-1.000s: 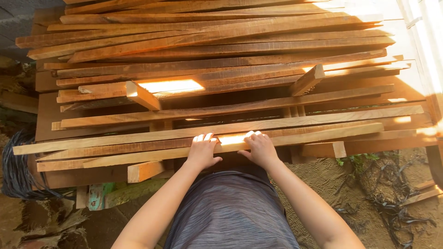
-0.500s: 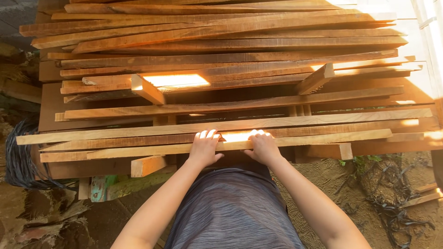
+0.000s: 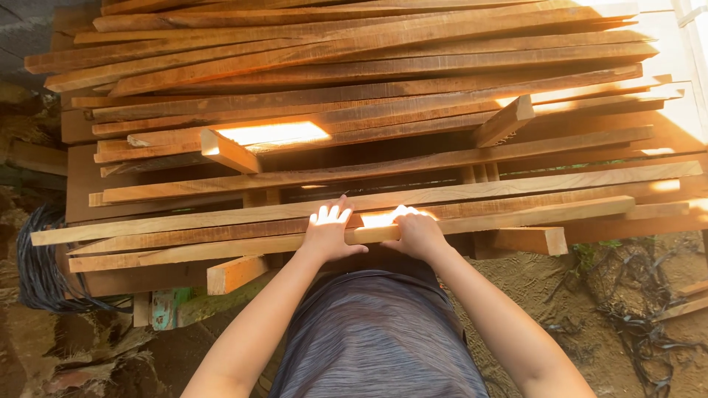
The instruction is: The person stacks long, thin wooden planks on a wooden rack outdoors. They pick up planks from a pile and place them one by one onto the rack, aligning them carefully. The person continues this process, building a neat stack of wood.
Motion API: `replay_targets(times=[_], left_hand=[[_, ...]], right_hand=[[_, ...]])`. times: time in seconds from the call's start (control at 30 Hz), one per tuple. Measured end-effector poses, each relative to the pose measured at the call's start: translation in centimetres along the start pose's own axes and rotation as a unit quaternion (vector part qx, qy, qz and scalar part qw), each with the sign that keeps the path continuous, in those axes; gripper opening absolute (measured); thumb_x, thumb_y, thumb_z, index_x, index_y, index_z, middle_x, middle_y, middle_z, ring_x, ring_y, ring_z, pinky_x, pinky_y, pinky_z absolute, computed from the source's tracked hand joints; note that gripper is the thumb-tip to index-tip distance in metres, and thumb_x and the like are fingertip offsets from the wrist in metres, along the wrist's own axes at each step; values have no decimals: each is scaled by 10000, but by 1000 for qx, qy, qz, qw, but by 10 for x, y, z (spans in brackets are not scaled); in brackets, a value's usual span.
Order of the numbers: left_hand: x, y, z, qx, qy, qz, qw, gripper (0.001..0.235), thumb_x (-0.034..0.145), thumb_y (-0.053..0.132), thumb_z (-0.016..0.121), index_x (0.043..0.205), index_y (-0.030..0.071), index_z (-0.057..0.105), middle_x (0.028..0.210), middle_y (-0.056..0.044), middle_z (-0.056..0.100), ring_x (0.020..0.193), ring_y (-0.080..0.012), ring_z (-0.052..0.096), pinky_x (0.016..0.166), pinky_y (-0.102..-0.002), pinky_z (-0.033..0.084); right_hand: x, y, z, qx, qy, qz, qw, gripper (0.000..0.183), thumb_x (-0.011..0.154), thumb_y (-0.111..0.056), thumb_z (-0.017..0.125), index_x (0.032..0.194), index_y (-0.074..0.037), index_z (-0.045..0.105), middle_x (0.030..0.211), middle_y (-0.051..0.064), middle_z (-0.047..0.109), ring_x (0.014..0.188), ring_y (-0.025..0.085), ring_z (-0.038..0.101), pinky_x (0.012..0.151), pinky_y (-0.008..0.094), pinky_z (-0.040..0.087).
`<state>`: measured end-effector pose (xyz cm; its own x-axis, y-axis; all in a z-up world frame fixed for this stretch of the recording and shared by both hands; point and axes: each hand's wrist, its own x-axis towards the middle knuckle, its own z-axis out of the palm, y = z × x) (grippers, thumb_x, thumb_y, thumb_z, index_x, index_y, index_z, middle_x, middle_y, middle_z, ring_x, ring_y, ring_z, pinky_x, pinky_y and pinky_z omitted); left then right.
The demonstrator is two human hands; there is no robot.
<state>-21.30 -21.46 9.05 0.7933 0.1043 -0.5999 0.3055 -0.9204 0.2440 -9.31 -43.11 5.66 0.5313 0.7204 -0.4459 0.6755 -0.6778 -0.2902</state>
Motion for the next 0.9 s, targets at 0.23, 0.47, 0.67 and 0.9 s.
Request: replay_targets(times=[0.23,0.47,0.67,0.9], left_hand=[[6,-3,2,3,-12,5,1000,1121,700,785,700,1582,191,343,1700,-52,187,1507,-323,269,1148,-505,374],[12,-7,18,26,6,7,1000,1114,692,748,736,1576,191,350,1691,-67,196,1495,-333,278,1125,-512,388],[3,-2,12,46,32,12,998,1047,729,615,805,1569,187,348,1679,-73,213,1474,-336,304,1124,-508,392],[-3,1,7,31,41,18,998,980,809,508,799,1590,165,317,1690,-100,191,1500,-341,265,1171,-521,326]], right_hand=[[8,6,45,-15,56,-37,998,409,795,-523,726,1035,-205,636,886,64,713,880,337,751,786,480,577],[4,15,77,-34,236,-107,965,493,752,-542,776,1102,-224,636,891,47,667,865,315,704,741,444,536],[7,29,93,-19,195,-112,974,433,746,-508,780,1067,-235,675,861,57,671,833,342,716,719,465,555],[-5,-3,27,66,182,-77,978,465,853,-612,699,947,-158,739,753,147,692,764,413,727,687,489,563]])
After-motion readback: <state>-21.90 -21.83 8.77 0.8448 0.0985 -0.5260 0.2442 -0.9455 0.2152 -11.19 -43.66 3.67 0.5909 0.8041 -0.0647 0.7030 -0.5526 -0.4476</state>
